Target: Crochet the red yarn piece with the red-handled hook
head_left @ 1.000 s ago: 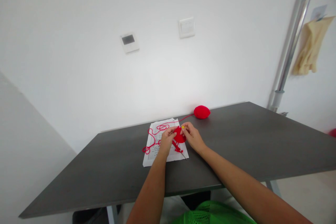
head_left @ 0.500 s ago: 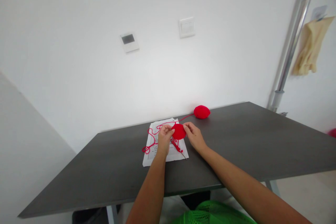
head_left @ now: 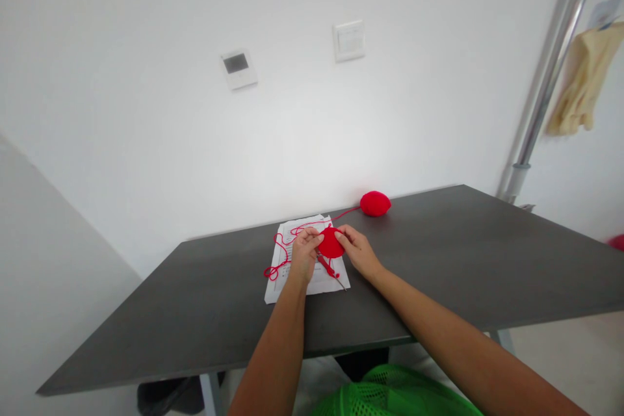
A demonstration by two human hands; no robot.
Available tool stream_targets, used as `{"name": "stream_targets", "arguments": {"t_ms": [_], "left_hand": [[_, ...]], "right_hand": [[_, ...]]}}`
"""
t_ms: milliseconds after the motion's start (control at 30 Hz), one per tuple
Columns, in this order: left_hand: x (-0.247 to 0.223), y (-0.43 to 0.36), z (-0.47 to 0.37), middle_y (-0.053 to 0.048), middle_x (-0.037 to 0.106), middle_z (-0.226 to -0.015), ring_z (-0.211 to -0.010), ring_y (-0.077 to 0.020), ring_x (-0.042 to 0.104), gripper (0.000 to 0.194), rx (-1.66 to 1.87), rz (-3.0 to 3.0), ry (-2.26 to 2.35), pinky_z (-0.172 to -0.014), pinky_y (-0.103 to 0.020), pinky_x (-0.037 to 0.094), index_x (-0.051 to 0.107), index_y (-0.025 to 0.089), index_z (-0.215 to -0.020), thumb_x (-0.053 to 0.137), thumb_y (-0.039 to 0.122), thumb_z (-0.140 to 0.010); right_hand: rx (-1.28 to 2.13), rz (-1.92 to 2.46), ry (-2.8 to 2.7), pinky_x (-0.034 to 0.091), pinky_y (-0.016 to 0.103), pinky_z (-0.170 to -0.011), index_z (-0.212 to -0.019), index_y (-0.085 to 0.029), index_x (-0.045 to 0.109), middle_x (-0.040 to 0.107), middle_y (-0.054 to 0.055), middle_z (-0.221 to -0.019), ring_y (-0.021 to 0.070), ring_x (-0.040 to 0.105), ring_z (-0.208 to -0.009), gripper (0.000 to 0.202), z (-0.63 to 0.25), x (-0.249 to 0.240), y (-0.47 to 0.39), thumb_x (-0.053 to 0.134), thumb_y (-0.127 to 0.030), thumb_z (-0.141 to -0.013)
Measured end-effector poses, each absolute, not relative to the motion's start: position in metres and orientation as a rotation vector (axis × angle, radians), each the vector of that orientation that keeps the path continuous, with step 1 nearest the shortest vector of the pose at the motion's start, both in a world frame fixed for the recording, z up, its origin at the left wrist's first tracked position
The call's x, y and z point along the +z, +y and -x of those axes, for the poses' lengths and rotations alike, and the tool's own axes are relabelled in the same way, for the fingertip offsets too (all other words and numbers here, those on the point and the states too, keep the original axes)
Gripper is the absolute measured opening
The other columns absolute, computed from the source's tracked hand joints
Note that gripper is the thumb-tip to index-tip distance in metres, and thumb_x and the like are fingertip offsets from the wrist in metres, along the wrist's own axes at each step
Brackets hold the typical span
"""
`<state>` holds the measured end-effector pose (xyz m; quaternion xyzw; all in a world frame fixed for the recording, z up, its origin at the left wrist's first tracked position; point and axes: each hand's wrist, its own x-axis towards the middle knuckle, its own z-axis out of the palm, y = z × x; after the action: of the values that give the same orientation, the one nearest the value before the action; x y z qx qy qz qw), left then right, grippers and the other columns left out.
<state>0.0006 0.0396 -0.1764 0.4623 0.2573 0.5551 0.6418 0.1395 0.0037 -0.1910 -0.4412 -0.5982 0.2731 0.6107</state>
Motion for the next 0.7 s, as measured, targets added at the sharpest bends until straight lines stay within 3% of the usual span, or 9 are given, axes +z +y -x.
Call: {"name": "stream_targets", "arguments": {"t_ms": [467,700], "left_hand": [[-0.178,0.0412,0.0003,0.001,0.062,-0.068,-0.064,-0.0103,0.059,0.025,1.234,-1.0,0.528,-0.065,-0.023,0.046,0.059,0.016,-0.074,0.076,0.021,-0.057],[-0.1789,0.0393,-0.003,-0.001,0.065,-0.077,-0.068,-0.0125,0.061,0.03,1.218,-1.16,0.671,-0.066,-0.025,0.046,0.059,0.017,-0.084,0.074,0.022,-0.059]], "right_hand": [[0.612,1.023,-1.383,0.04,0.025,-0.062,-0.076,-0.02,0.053,0.054,-0.001,-0.068,0.0145,0.05,-0.064,0.025,-0.139,-0.1907,0.0037,0.046,-0.042,-0.087],[0.568,1.075,-1.431,0.04,0.026,-0.061,-0.074,-0.021,0.054,0.054,-0.002,-0.065,0.0148,0.049,-0.063,0.024,-0.1396,-0.194,0.006,0.045,-0.039,-0.087]]}}
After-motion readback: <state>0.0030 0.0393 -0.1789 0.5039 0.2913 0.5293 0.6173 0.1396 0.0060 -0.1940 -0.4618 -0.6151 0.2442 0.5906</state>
